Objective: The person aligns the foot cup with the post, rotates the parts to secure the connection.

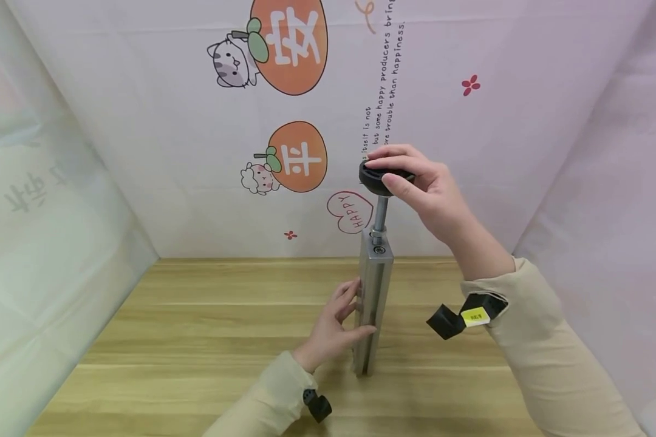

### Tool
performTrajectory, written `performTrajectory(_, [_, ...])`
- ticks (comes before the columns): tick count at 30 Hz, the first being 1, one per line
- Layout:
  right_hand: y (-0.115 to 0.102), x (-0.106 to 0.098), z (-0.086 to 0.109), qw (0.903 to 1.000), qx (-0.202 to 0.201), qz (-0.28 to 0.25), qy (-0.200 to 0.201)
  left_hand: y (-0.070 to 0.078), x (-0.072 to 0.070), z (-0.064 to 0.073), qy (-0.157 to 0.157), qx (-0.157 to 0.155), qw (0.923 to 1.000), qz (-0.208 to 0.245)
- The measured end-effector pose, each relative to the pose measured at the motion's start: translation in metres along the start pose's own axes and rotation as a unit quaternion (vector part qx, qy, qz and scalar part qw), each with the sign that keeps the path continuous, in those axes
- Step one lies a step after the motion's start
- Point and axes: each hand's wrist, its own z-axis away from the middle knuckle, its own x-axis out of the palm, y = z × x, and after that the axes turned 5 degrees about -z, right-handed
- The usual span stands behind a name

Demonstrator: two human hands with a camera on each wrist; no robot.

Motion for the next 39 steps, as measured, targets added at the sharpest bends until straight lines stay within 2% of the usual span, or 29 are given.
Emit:
performTrajectory(8, [-0.002, 0.004, 0.001, 0.9973, -0.002, 0.069, 0.027, -0.001, 0.0, 0.003, 0.001, 0.002, 1.0, -0.002])
performTrajectory(14, [-0.001, 0.008, -0.001, 0.9916, -0.044, 0.104, 0.064, -0.002, 0.001, 0.001, 0.001, 0.012, 0.9999, -0.003])
performTrajectory(17, [0.0, 0.012, -0.001, 0.9814, -0.068, 0.158, 0.086, -0.002, 0.001, 0.001, 0.003, 0.013, 0.9999, -0.003])
performTrajectory(22, [0.003, 0.016, -0.001, 0.9544, -0.112, 0.249, 0.12, -0.002, 0.0, 0.001, 0.002, 0.003, 1.0, 0.003])
performTrajectory(26, [0.005, 0.019, -0.001, 0.9344, -0.147, 0.294, 0.137, -0.001, 0.0, 0.001, 0.0, -0.006, 1.0, 0.005])
performTrajectory(28, [0.007, 0.019, -0.001, 0.93, -0.164, 0.299, 0.137, -0.001, 0.0, 0.001, -0.001, -0.008, 1.0, 0.006])
performTrajectory(30, [0.009, 0.017, 0.0, 0.9337, -0.174, 0.283, 0.132, -0.001, 0.0, 0.001, -0.001, -0.006, 0.9999, 0.009])
performTrajectory(32, [0.013, 0.015, 0.002, 0.9485, -0.174, 0.233, 0.125, -0.001, 0.0, 0.001, 0.0, -0.003, 0.9999, 0.012])
performTrajectory(34, [0.017, 0.013, 0.004, 0.9653, -0.163, 0.159, 0.128, 0.0, 0.0, 0.001, 0.001, 0.0, 0.9999, 0.016])
performTrajectory(36, [0.021, 0.012, 0.006, 0.9814, -0.138, 0.047, 0.125, 0.0, 0.0, 0.001, 0.001, 0.004, 0.9999, 0.013])
performTrajectory(37, [0.023, 0.011, 0.006, 0.9853, -0.123, -0.015, 0.117, 0.0, 0.0, 0.001, 0.002, 0.004, 0.9999, 0.012])
performTrajectory(39, [0.026, 0.009, 0.006, 0.984, -0.081, -0.13, 0.091, 0.0, 0.0, 0.001, 0.002, 0.004, 1.0, 0.008])
